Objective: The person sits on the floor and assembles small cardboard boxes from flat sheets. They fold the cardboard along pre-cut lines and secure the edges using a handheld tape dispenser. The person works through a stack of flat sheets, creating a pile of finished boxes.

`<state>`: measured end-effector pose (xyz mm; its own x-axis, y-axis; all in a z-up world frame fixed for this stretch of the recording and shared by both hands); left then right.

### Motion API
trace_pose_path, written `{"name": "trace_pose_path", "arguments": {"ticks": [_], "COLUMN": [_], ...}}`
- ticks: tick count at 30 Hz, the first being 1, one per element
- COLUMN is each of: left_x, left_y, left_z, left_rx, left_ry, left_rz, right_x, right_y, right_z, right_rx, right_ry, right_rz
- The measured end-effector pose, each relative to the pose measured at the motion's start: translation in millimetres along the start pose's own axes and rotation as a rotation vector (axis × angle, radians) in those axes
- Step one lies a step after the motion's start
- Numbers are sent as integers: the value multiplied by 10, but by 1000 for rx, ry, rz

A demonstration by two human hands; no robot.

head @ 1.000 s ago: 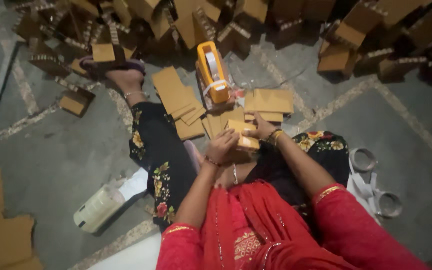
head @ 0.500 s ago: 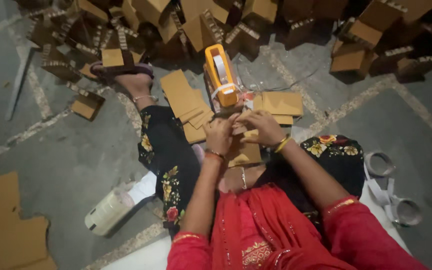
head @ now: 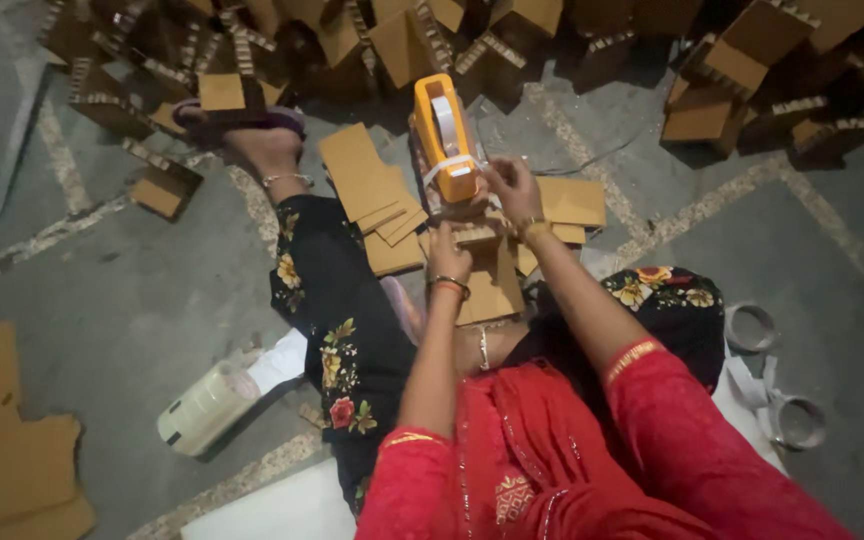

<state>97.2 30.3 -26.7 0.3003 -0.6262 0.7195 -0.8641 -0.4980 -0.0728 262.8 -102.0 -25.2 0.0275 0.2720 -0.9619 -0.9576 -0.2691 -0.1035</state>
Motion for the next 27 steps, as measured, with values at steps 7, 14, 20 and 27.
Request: {"name": "trace_pose_path", "arguments": {"ticks": [7, 14, 20, 27], "left_x": [193, 124, 171, -18], "left_y": [38, -62, -58, -100], "left_z": [-78, -45, -83, 15], "left_rx": [52, 9, -62, 26], "left_ry": [-140, -104, -108, -109], "left_rz": [-52, -2, -51, 47], "right_x": [-517, -350, 353, -139], "right_y": [-430, 1030, 890, 942], "right_z": [662, 62, -208, -235], "right_rx": [-137, -52, -127, -5], "right_ry": [764, 465, 815, 1100], "right_rz": [261, 414, 464, 100]}}
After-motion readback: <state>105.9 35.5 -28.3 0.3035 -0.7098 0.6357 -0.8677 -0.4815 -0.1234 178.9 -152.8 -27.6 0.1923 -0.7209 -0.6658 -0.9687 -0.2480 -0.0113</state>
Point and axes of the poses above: each hand's wrist, its own y-axis away from the middle knuckle, its own z-axis out of the palm, x = y × z, the point moved 5 cm from there along -y, towards the middle knuckle, and after that the axes turned 13 degrees about -y, right-handed, at the moved point
